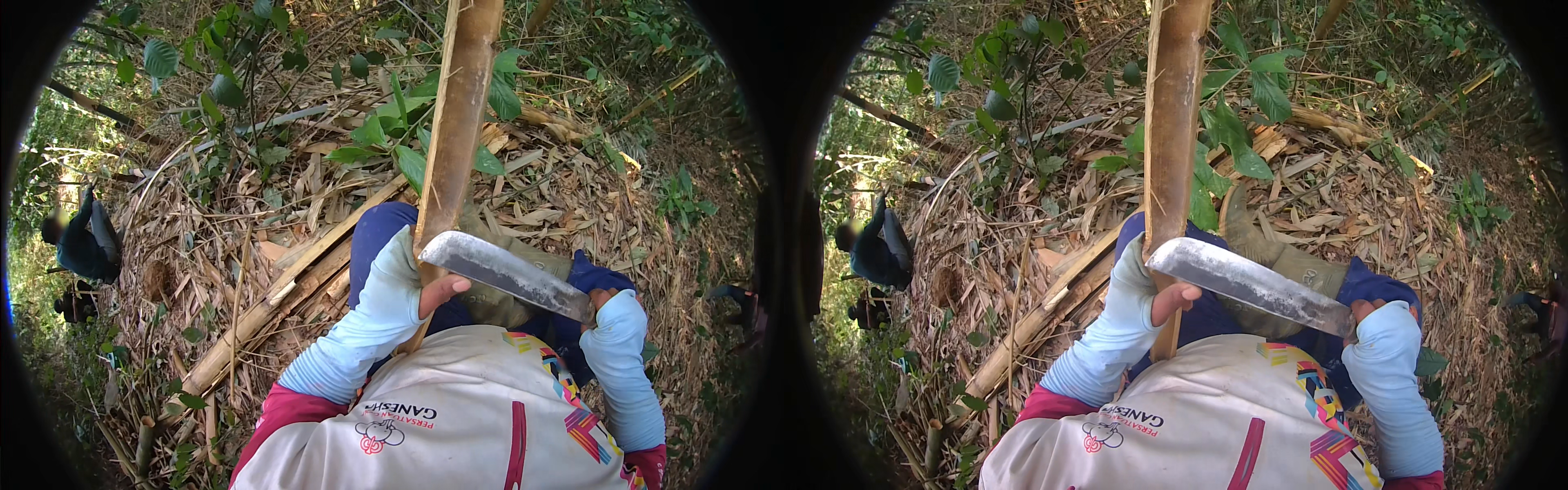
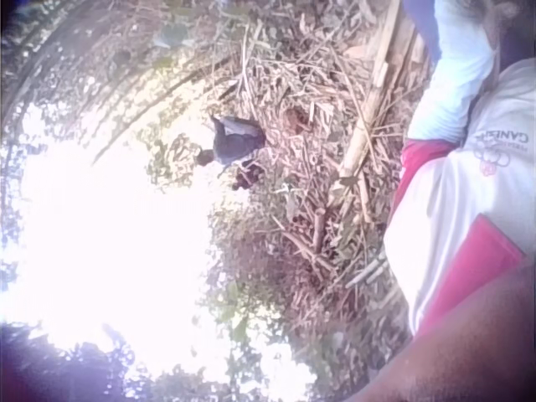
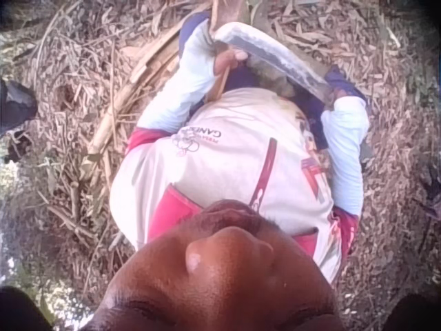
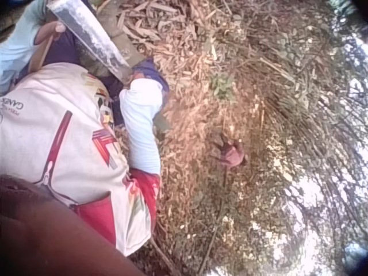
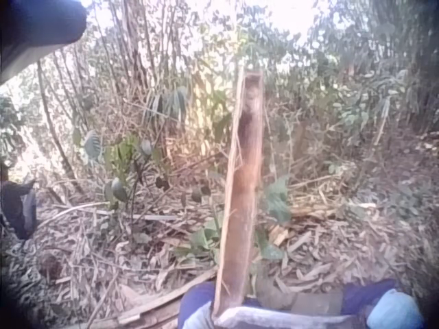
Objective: The person sits on the forest floor and uses a machete to split a long bamboo pole lengthwise. They hold the bamboo vertically between their legs and repeatedly strike it with the machete to separate it into thinner strips.
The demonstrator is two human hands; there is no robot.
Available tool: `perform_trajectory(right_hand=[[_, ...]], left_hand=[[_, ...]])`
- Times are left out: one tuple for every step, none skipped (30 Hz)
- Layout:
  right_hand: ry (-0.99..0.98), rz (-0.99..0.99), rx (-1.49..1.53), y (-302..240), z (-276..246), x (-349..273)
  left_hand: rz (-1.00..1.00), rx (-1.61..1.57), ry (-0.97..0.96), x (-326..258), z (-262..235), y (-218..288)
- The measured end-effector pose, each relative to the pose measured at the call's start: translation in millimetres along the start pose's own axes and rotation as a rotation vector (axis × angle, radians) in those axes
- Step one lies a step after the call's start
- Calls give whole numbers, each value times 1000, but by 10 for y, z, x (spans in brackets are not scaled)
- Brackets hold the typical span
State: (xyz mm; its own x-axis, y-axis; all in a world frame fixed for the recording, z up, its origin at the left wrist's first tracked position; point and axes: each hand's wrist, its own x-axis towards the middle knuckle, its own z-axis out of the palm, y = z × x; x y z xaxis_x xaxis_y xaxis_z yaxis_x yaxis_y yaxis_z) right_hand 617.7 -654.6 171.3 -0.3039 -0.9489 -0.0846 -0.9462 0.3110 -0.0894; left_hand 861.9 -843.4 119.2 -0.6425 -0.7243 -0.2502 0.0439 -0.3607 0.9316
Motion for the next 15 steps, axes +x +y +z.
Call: perform_trajectory(right_hand=[[-10, -8, 4, 6, 19, -23], [-45, 20, 18, 2, 38, -45], [-79, 47, 31, -2, 59, -68], [-115, 72, 44, -8, 80, -81], [-114, 73, 47, -13, 95, -87], [-113, 74, 50, -18, 107, -92], [-112, 75, 53, -20, 121, -97], [-88, 64, 83, -18, 140, -105], [-63, 53, 112, -12, 162, -115], [-36, 41, 141, -4, 175, -120], [-35, 41, 162, -3, 177, -126], [-35, 41, 184, -6, 178, -132], [-36, 43, 203, -22, 171, -127], [-31, 38, 214, -30, 173, -124], [-26, 33, 224, -33, 182, -121]], left_hand=[[60, 28, -5, 5, -20, -20], [120, 56, -9, 12, -53, -54], [181, 84, -13, 17, -75, -78], [181, 95, 18, 10, -84, -93], [183, 97, 21, 8, -87, -95], [184, 99, 24, 8, -87, -96], [186, 102, 27, 5, -86, -94], [178, 114, 24, -1, -87, -92], [171, 126, 21, -9, -88, -89], [166, 139, 18, -11, -82, -79], [169, 120, 10, -15, -59, -53], [171, 101, 3, -21, -25, -15], [171, 80, -5, -18, -21, 15], [163, 98, -14, -13, -37, 22], [155, 116, -23, -6, -57, 25]])
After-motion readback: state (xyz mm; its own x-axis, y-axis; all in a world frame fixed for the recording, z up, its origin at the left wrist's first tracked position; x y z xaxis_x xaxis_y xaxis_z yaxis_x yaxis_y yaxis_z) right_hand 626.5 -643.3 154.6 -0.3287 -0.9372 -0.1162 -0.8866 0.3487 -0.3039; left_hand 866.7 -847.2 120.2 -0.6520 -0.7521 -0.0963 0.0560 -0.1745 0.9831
